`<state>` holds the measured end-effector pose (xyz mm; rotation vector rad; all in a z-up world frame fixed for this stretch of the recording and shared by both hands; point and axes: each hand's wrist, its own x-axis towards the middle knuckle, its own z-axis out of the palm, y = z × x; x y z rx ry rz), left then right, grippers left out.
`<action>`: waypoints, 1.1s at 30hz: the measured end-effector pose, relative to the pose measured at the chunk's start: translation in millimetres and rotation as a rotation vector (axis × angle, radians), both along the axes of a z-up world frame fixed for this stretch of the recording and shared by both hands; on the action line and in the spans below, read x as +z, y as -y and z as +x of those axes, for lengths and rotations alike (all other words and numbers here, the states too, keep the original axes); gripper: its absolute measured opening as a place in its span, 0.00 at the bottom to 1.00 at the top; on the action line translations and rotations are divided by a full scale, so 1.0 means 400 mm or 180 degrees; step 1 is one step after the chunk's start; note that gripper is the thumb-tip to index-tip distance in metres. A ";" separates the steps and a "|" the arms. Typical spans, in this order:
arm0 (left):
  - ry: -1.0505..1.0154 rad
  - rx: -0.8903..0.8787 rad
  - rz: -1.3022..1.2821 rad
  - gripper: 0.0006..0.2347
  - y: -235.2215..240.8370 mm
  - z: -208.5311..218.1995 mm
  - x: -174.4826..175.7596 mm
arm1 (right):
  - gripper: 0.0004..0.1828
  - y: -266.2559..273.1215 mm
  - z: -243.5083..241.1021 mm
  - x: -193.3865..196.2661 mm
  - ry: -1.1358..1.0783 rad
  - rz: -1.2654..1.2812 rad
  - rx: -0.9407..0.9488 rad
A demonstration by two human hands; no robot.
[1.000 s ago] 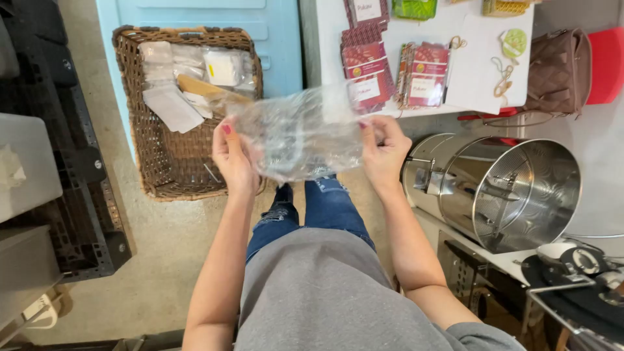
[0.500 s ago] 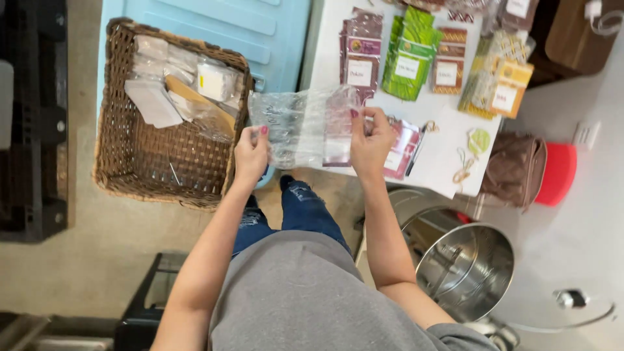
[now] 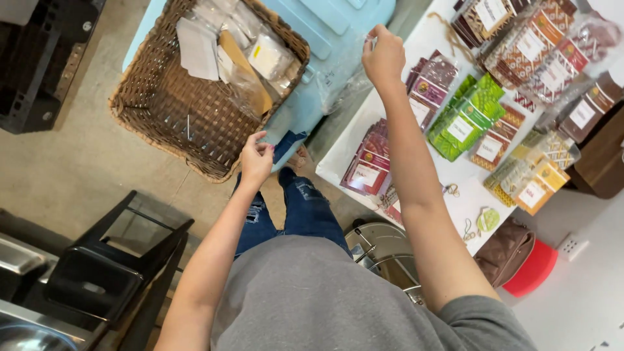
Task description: The person repeatedly picks small labeled packs from a wicker basket and places them on a white table, arranging them into neat rows by color and label. They also handle a clear plastic bag and a white rectangular item from the basket, placing them back inside. The task involves sorting and organizing the packs on the table.
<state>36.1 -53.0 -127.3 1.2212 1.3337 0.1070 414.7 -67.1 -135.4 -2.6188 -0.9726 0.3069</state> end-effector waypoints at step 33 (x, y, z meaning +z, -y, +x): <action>0.1108 -0.0242 0.0265 0.29 -0.588 -0.206 -0.063 | 0.07 -0.251 -0.619 -0.130 -0.3551 0.2009 -0.0892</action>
